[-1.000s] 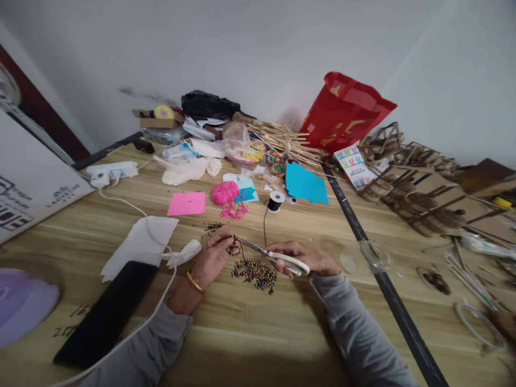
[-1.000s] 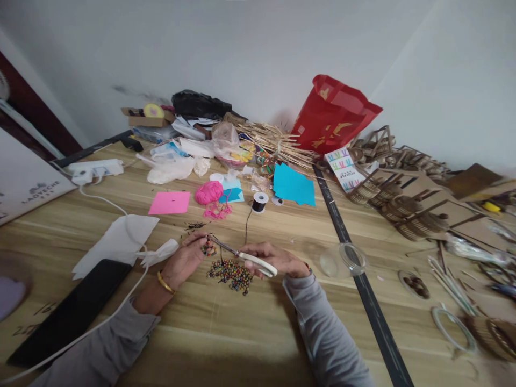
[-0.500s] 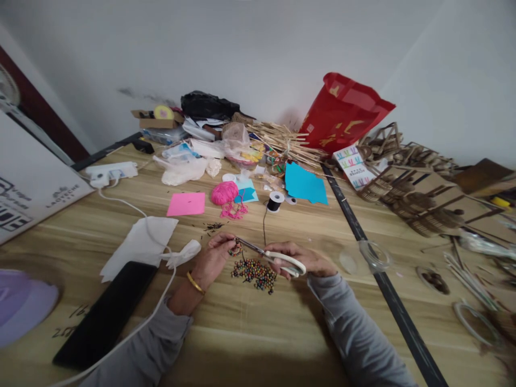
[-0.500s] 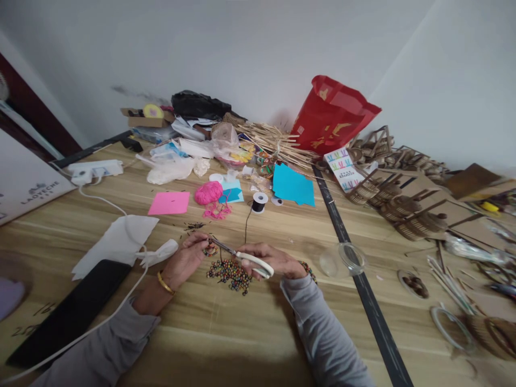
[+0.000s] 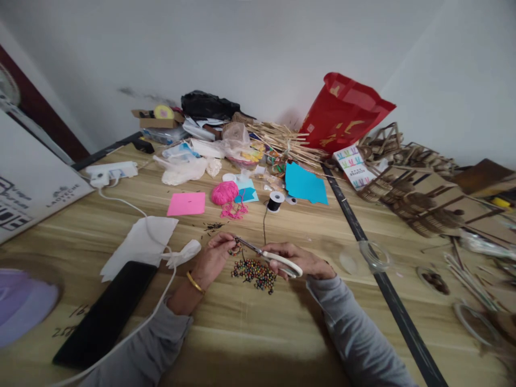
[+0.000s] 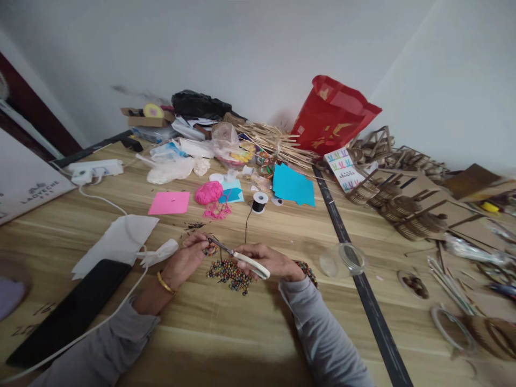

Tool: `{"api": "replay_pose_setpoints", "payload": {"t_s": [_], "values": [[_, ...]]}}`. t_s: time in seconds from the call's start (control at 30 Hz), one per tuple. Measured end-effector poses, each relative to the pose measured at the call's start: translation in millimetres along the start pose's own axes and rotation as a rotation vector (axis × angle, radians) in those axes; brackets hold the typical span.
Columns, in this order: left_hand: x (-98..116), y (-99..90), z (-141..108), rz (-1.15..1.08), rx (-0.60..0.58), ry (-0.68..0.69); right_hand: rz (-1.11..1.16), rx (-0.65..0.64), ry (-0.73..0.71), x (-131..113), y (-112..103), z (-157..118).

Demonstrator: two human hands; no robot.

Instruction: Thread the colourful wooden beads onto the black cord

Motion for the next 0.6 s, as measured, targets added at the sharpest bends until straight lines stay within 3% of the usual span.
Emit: {"api": "replay_pose_setpoints", "payload": {"t_s": [0.6], "values": [[2, -1.3, 0, 0.035, -0.011, -0.003, -0.166, 0.071, -0.023, -13, 4, 5]]}}
Point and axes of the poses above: each hand's wrist, its own z-axis towards the middle knuckle, its own y-axis out of the palm, x = y × z, the point moved 7 cm from there along z, towards the middle knuckle, and after that the axes turned 15 degrees about -x, right-handed, at the moved point
